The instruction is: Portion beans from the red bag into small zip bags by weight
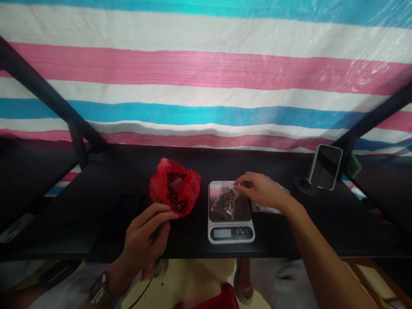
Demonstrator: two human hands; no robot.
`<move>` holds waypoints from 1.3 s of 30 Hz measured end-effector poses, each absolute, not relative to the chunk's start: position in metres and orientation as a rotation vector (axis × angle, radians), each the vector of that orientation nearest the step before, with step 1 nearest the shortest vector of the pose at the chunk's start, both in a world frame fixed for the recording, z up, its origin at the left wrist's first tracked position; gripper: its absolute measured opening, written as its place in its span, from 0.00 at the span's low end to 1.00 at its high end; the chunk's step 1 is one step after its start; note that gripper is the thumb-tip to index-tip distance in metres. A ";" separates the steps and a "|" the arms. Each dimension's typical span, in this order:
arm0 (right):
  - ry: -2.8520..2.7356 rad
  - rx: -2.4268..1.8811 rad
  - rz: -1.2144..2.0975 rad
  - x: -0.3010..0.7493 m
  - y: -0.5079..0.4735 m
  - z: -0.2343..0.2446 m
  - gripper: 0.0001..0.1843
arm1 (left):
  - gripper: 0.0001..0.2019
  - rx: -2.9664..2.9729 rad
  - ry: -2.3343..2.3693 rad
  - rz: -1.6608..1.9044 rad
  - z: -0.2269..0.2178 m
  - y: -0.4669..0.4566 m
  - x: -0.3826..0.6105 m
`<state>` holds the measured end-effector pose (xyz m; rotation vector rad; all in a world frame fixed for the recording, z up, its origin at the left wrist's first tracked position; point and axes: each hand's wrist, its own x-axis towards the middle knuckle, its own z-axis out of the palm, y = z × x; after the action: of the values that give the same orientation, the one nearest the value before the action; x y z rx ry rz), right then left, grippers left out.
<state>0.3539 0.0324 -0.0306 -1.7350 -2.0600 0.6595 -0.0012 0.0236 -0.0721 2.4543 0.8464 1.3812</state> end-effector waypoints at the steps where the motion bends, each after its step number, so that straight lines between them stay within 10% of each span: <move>1: -2.061 -1.731 0.671 0.353 0.032 -0.032 0.19 | 0.14 2.464 0.838 1.372 -0.072 0.023 -0.001; 24: -2.105 -1.327 1.052 0.210 0.091 0.004 0.12 | 0.02 1.740 1.682 0.978 -0.076 0.044 -0.001; 39: -2.674 -1.828 0.287 0.157 0.110 0.014 0.18 | 0.13 1.287 1.439 1.212 -0.081 0.046 -0.003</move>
<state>0.1570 0.1102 0.0139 -1.8277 -2.6739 0.2874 -0.0027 0.0457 -0.0807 1.2866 1.4390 1.2119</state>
